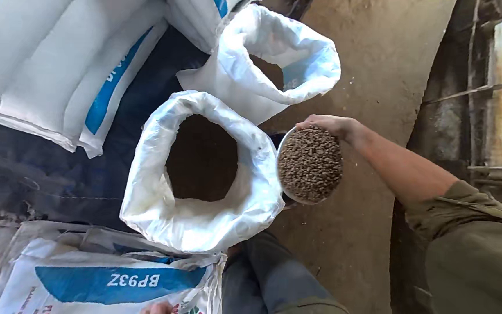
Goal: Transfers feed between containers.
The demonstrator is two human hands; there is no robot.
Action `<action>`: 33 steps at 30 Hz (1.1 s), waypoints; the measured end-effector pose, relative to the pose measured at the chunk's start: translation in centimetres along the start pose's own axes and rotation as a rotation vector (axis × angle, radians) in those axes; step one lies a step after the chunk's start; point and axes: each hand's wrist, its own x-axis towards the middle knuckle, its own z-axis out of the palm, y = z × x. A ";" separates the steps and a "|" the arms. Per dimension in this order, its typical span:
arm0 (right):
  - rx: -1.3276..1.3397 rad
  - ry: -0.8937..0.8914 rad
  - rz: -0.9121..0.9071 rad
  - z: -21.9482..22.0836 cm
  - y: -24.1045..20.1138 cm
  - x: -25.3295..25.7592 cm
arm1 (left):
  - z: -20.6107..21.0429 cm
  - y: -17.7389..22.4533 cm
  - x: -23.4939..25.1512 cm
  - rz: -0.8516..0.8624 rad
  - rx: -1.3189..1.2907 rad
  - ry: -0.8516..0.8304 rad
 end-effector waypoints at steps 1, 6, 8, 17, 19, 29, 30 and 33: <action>-0.009 0.041 0.049 -0.7 1.4 -1.1 | 0.3 0.0 0.5 0.169 0.026 -0.082; -0.039 0.323 0.361 -1.3 9.2 -4.6 | 10.1 8.4 0.1 0.407 0.436 -0.377; -0.154 0.442 0.396 -0.2 12.7 -4.7 | 15.7 10.2 -0.3 0.410 0.590 -0.406; -0.589 0.838 0.415 11.3 24.1 -0.6 | 30.8 8.4 1.3 0.576 0.942 -0.252; -0.661 0.964 0.276 13.0 26.8 -0.7 | 31.8 8.4 2.0 0.477 0.942 -0.233; -0.111 1.236 0.233 13.4 31.7 -6.7 | 28.6 8.7 3.9 -0.057 0.256 0.086; -0.059 1.246 0.199 13.5 31.7 -7.0 | 28.9 8.3 3.7 -0.046 0.253 0.073; 0.053 1.266 0.092 13.8 30.7 -7.2 | 29.5 8.4 3.5 0.012 0.288 0.114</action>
